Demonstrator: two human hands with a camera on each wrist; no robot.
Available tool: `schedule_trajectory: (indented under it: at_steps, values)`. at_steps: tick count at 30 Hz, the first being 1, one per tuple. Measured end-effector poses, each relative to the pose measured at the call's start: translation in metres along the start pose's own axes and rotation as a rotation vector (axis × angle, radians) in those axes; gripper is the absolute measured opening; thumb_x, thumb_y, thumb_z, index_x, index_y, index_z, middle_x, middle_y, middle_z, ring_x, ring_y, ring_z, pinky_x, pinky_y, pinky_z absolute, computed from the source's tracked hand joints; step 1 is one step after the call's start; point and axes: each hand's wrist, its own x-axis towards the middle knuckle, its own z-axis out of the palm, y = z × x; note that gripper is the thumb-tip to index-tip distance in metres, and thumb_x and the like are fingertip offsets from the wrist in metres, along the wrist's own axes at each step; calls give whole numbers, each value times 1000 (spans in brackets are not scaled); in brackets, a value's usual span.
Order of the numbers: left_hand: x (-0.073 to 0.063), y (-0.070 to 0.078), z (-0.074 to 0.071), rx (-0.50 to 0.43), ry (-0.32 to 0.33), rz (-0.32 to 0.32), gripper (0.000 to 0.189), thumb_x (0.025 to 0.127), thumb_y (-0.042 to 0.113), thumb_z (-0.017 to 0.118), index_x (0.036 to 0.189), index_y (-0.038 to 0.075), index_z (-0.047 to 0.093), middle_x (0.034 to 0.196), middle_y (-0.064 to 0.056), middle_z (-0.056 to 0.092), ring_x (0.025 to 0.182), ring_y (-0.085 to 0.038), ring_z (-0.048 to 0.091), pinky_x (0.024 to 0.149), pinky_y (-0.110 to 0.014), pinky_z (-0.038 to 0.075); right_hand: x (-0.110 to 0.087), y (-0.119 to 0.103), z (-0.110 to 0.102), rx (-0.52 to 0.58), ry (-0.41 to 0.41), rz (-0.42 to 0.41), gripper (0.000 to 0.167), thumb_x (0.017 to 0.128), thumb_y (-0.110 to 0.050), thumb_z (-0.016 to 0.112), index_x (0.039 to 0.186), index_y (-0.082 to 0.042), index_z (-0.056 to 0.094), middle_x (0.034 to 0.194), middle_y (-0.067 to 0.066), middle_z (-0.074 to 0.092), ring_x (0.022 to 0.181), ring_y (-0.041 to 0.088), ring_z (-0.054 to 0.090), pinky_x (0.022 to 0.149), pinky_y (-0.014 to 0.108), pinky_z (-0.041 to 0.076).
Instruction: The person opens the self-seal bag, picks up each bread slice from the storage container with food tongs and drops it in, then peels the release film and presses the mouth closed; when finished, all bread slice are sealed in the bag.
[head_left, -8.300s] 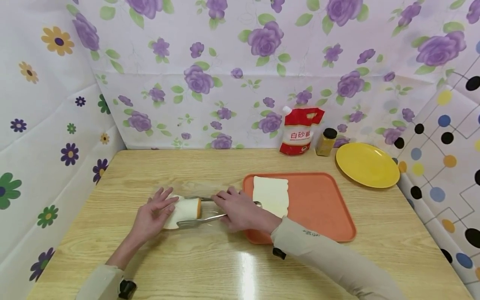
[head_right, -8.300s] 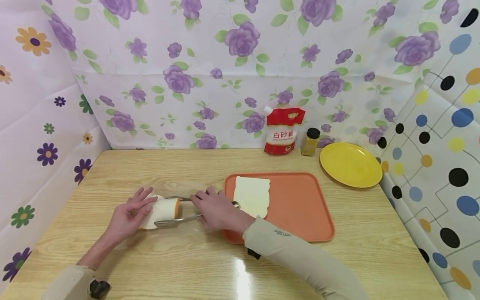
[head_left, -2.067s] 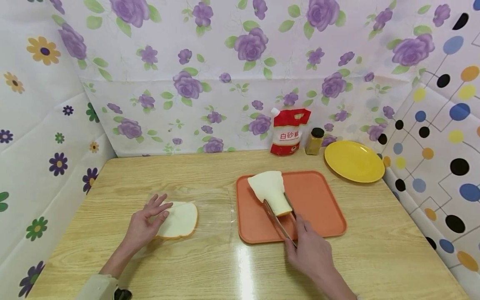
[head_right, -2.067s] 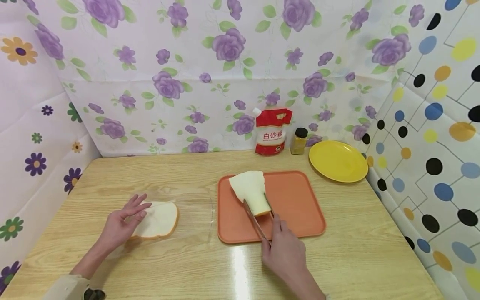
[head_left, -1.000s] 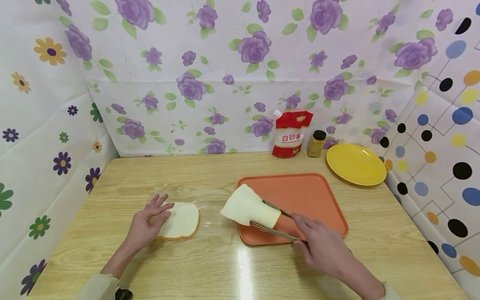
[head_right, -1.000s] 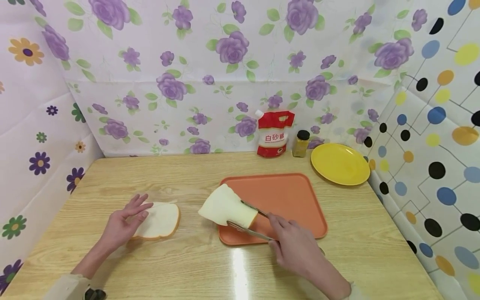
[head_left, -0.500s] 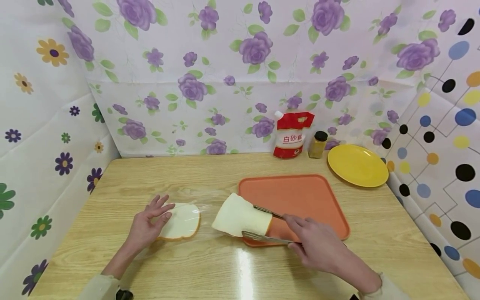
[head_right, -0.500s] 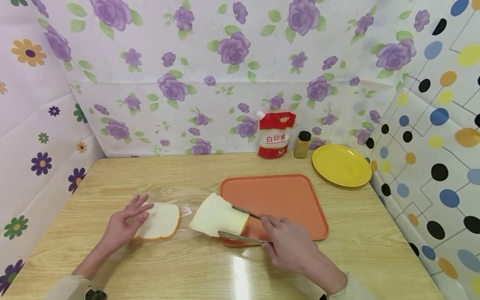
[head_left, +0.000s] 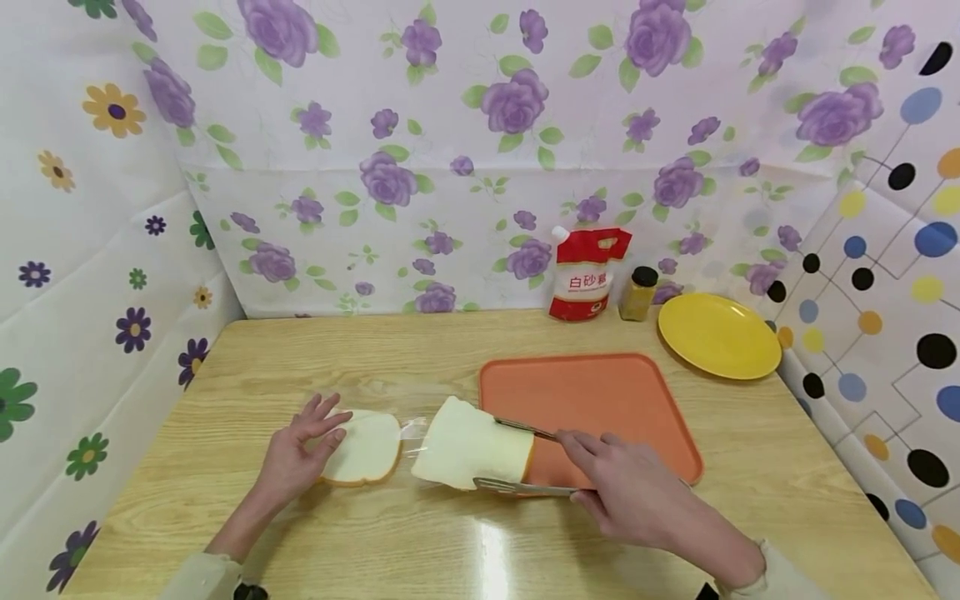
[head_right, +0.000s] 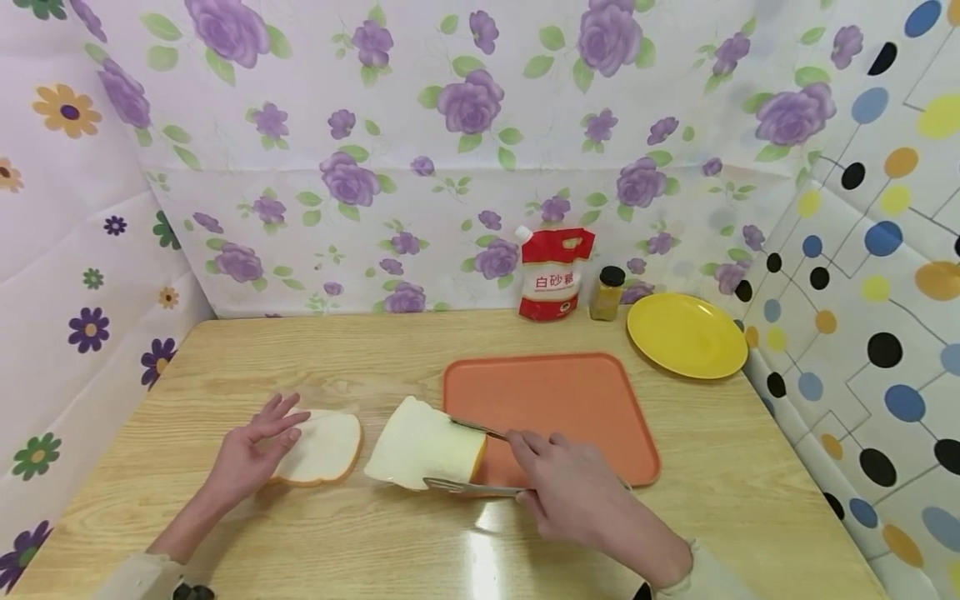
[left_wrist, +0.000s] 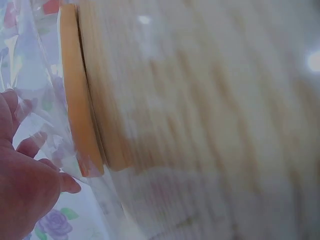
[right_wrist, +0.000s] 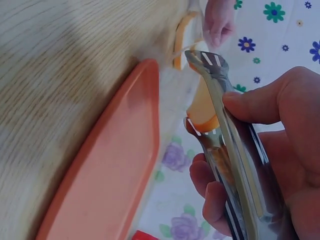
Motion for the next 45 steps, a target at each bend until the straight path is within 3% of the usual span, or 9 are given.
schedule_trajectory:
  at_steps: [11,16,21,25,34,37,42,44,45]
  values:
    - [-4,4,0,-7,2,17,23,85,-10,72,108,-7,73,134,-34,53,133,-61,31,101,-81,14,14,9,3,185,-118,0,57,92,-23,72,140,1,52,122,9,65,57,4,48,46,22,40]
    - [-7,4,-1,5,-3,-3,23,88,-8,70,110,-6,72,136,-34,52,134,-62,29,103,-80,13,15,13,-2,234,-142,-11,57,93,-22,71,140,4,52,128,16,63,52,0,46,53,27,49]
    - [-6,3,-2,-2,-9,8,23,89,-8,69,111,-7,71,136,-34,51,134,-62,28,103,-80,12,25,15,-1,193,-156,-30,57,94,-26,70,140,3,52,132,16,61,61,4,56,56,30,52]
    - [-4,3,-1,-6,-8,13,22,89,-8,69,111,-8,71,135,-34,52,134,-62,28,102,-81,11,34,12,5,148,-175,-24,59,95,-31,68,144,-3,50,135,13,61,88,18,68,67,37,57]
    - [-2,4,0,-8,5,21,24,86,-10,71,110,-6,73,132,-33,55,133,-58,34,102,-80,16,62,5,21,197,-200,-64,58,97,-29,65,147,-5,48,140,9,57,87,14,65,74,38,57]
    - [-3,2,1,-18,2,14,25,85,-10,72,110,-7,72,132,-33,55,135,-54,35,103,-79,16,71,4,28,232,-210,-67,58,97,-28,65,147,-6,48,140,8,57,78,9,62,74,37,56]
    - [-2,2,2,-17,2,6,25,85,-10,72,110,-7,72,131,-33,55,133,-56,36,103,-79,17,86,2,40,266,-214,-95,58,96,-24,63,148,-5,46,90,0,66,54,3,45,55,29,46]
    - [-1,2,2,-19,-1,9,25,86,-10,71,110,-7,72,131,-33,55,132,-58,36,103,-79,16,93,1,43,265,-211,-112,58,97,-23,63,149,-4,44,92,2,66,48,5,40,51,29,43]
    - [-1,4,2,-16,-2,12,24,86,-10,71,110,-7,72,131,-33,55,132,-58,36,102,-80,16,95,0,45,261,-206,-124,58,96,-21,62,149,-3,44,102,5,68,50,3,42,54,29,45]
